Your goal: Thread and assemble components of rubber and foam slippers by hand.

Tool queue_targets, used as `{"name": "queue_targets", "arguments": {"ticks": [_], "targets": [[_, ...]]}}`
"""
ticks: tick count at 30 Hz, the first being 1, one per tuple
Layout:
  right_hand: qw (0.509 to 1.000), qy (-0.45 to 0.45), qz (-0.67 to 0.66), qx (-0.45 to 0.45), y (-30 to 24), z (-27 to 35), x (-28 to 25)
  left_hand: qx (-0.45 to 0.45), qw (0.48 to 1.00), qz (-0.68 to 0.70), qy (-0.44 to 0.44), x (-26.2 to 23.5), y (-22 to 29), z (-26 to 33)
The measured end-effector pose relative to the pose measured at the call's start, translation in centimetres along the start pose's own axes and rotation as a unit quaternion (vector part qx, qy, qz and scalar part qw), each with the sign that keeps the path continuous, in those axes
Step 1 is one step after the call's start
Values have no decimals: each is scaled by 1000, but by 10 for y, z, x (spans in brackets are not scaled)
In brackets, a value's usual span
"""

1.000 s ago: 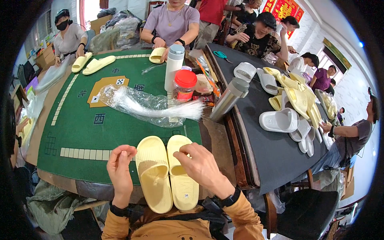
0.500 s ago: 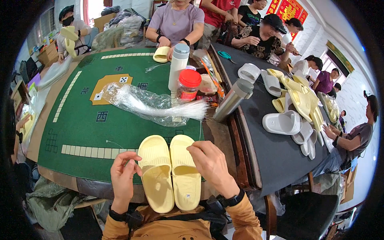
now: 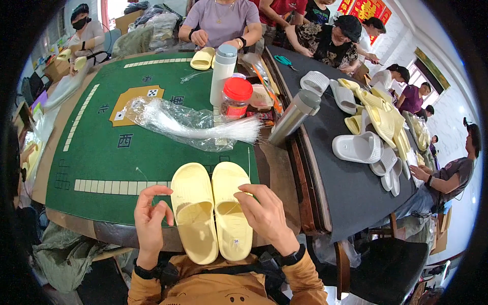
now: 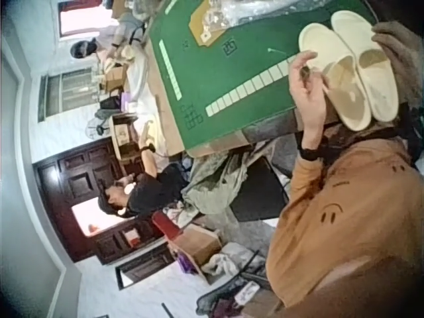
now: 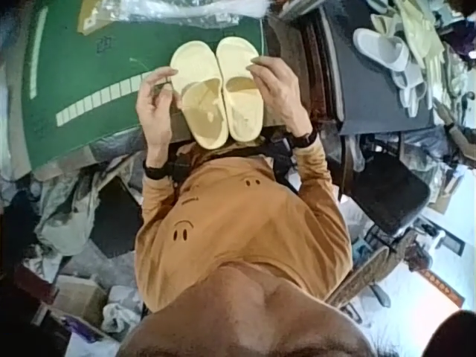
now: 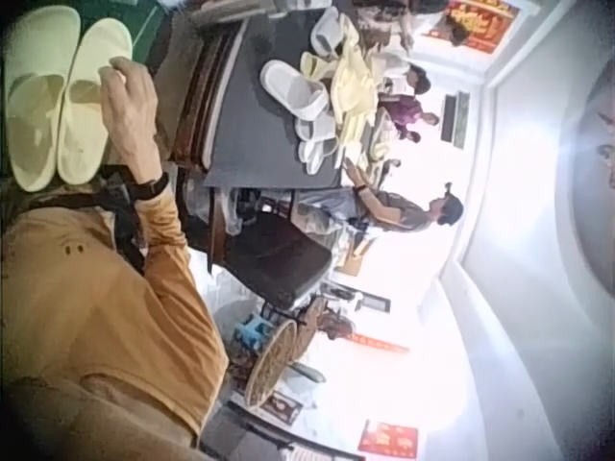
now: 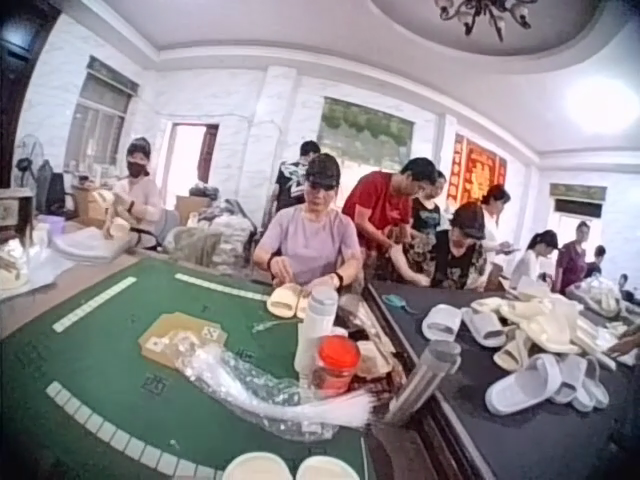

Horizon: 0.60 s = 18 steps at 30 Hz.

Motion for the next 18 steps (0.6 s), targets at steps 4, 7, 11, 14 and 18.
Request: {"name": "queue_targets", "arguments": {"ticks": [4, 7, 11, 14, 18], "targets": [[1000, 13, -10, 2, 1, 12, -2, 39, 999, -14, 0, -1, 5, -1], [1000, 23, -12, -5, 1, 19, -3, 72, 997, -35, -2, -3, 8, -3], [998, 28, -26, -55, -11, 26, -5, 41, 997, -40, -55, 3, 12, 0], [996, 23, -25, -85, -21, 30, -6, -4, 982, -107, -155, 24, 11, 7], [995, 0, -41, -96, -27, 32, -6, -41, 970, -101, -215, 42, 1, 18]]}}
Point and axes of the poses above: each hand's wrist, its own z-axis away from the middle knuckle, its own x-axis out of the palm, y = z × x, the point moved 5 cm from there along -z, towards the middle knuckle, and after that the axes turned 10 degrees about x, right-handed, at the moved point
